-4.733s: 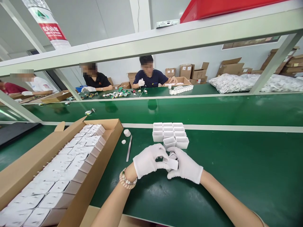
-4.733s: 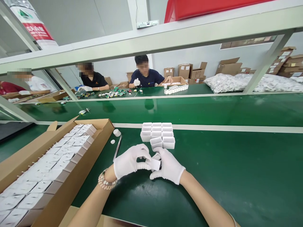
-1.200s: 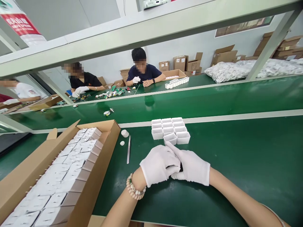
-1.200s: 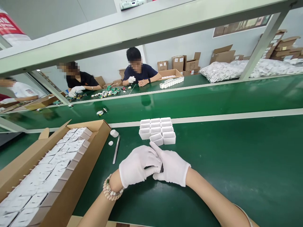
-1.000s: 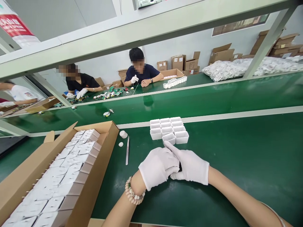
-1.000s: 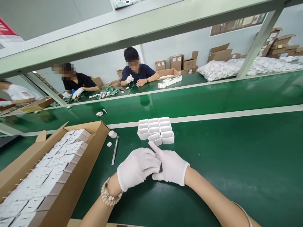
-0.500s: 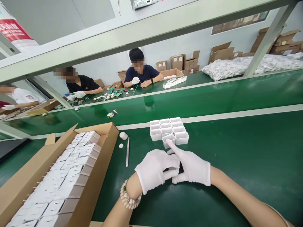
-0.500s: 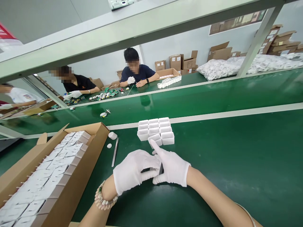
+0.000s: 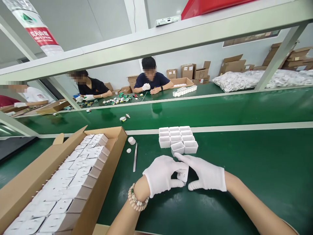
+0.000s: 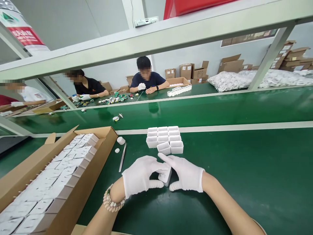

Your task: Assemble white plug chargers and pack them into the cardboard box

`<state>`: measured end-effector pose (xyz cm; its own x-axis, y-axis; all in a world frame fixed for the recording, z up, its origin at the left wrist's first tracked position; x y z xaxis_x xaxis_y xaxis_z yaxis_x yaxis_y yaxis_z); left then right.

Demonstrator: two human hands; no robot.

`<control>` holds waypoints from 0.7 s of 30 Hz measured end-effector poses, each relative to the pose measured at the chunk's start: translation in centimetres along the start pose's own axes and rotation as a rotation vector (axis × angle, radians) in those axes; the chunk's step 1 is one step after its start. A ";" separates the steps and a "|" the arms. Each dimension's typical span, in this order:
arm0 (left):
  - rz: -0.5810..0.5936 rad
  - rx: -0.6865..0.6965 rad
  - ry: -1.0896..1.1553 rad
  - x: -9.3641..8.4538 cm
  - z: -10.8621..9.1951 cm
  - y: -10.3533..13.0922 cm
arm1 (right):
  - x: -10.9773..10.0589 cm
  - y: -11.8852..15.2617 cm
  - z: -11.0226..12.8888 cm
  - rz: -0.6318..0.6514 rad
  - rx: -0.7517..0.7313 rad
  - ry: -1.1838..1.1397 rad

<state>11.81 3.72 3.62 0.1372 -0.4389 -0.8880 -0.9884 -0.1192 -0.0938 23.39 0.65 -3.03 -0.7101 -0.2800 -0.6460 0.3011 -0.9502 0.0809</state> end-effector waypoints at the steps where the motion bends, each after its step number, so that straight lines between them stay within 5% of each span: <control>1: 0.000 0.004 -0.002 0.0 0.0 0.0 | -0.4 0.1 0.2 0.006 -0.010 -0.013; 12: 0.018 0.045 0.023 0.6 1.4 0.6 | 0.3 -1.5 -0.7 0.009 -0.040 -0.532; 21: -0.105 0.013 0.195 1.0 2.0 0.4 | 1.2 -1.7 -0.7 -0.042 0.064 -0.888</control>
<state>11.41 5.06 1.79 0.2485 -0.5888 -0.7692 -0.9685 -0.1627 -0.1883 22.48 2.03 -4.44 -0.9592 -0.2225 0.1746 0.2464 -0.9605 0.1295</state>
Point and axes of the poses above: each hand's wrist, its own y-axis away from the middle knuckle, its own x-axis out of the palm, z = x × y, the point moved 6 cm from there along -y, towards the middle knuckle, and after that the axes turned 9 degrees about x, right-handed, at the moved point
